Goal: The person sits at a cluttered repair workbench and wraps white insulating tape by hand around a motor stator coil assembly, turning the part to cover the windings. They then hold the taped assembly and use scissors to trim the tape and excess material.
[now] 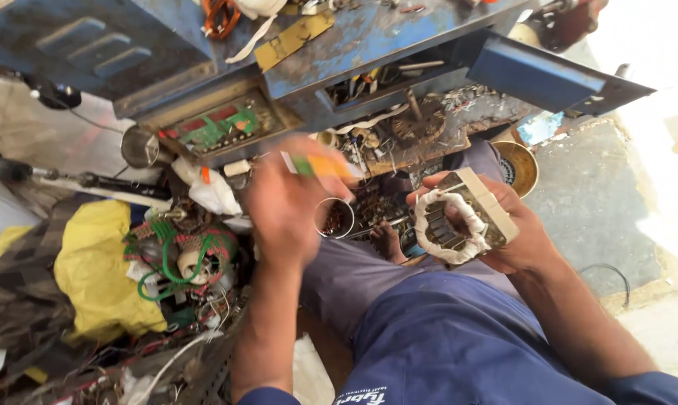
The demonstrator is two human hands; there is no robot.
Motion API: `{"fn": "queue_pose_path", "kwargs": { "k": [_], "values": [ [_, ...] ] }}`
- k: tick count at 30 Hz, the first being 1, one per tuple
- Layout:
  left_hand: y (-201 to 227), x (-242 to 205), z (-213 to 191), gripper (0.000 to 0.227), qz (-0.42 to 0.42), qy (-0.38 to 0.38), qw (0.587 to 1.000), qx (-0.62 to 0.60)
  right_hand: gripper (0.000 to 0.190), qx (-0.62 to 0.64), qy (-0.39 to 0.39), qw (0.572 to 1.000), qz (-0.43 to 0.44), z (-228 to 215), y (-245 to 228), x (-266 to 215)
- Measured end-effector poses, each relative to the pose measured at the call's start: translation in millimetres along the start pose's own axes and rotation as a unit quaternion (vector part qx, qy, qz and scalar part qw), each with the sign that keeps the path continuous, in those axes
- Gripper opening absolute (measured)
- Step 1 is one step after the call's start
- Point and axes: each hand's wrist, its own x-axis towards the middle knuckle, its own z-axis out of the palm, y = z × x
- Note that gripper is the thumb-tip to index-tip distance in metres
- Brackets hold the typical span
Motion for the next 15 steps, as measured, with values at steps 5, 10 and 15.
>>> {"fn": "queue_pose_path", "kwargs": {
  "k": [5, 10, 15],
  "values": [
    [22, -50, 15, 0.016, 0.102, -0.082, 0.965, 0.227, 0.046, -0.020, 0.015, 0.999, 0.035, 19, 4, 7],
    [18, -49, 17, 0.021, 0.151, -0.131, 0.950, 0.241, 0.047, -0.027, 0.071, 0.994, 0.076, 29, 9, 10],
    [11, -46, 20, 0.029, 0.172, -0.161, 0.934, 0.268, 0.045, -0.019, 0.056, 0.996, 0.066, 24, 16, 5]
  ]
}}
